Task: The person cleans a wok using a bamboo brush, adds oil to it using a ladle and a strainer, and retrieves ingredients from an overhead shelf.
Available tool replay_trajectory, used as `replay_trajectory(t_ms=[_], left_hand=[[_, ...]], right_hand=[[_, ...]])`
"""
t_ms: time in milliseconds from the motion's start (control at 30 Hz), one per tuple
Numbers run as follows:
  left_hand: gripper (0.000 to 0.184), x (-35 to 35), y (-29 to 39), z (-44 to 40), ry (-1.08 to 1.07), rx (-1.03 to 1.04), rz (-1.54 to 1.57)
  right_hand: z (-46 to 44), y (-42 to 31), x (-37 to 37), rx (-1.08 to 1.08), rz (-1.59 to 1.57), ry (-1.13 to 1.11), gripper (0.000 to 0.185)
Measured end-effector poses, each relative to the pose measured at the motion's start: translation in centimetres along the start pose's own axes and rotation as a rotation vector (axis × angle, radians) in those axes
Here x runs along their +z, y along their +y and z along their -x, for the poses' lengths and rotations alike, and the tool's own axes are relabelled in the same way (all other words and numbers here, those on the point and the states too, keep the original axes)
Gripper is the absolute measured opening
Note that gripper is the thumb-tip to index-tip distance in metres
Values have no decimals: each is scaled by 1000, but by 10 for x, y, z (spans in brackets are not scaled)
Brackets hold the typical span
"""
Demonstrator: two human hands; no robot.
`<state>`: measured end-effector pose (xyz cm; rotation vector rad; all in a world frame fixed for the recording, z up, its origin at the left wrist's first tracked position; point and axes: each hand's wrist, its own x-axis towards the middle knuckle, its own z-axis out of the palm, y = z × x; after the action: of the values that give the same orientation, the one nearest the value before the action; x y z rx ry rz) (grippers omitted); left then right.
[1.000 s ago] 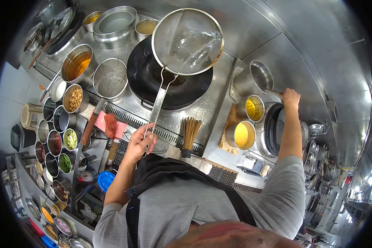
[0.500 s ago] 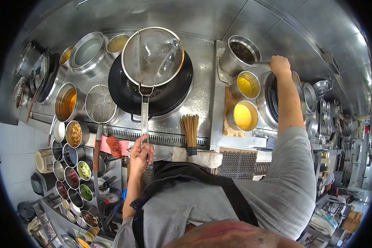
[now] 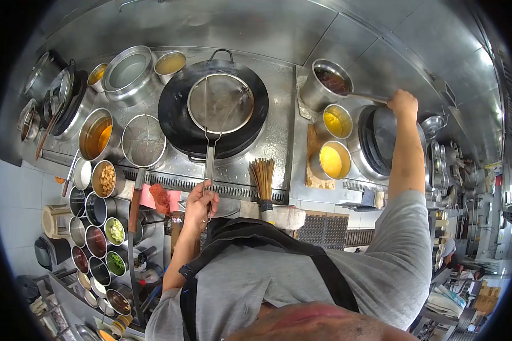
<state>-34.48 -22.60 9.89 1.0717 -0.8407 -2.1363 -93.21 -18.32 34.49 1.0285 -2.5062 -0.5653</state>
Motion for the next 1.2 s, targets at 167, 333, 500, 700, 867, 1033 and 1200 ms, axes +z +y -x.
replay_trajectory(t_ms=[167, 333, 500, 700, 867, 1033, 1200], left_hand=[[36, -6, 6, 3, -47, -19, 16], [38, -7, 17, 5, -79, -57, -19], [40, 1, 32, 4, -105, -74, -25], [41, 3, 38, -14, -146, -78, -33], [37, 1, 44, -26, -155, -87, -38], [41, -9, 45, -23, -186, -80, 8], [37, -26, 42, -14, -121, -82, 25]], right_hand=[[26, 8, -19, 89, -47, 31, 32], [37, 14, -43, 113, -48, 84, 36], [51, 12, -79, 81, -51, 187, 43], [89, -12, -125, -54, -109, 203, 37], [106, -55, -140, -189, -166, 214, 32], [85, -99, -136, -387, -100, 390, 26], [64, -130, -133, -519, 28, 685, 22]])
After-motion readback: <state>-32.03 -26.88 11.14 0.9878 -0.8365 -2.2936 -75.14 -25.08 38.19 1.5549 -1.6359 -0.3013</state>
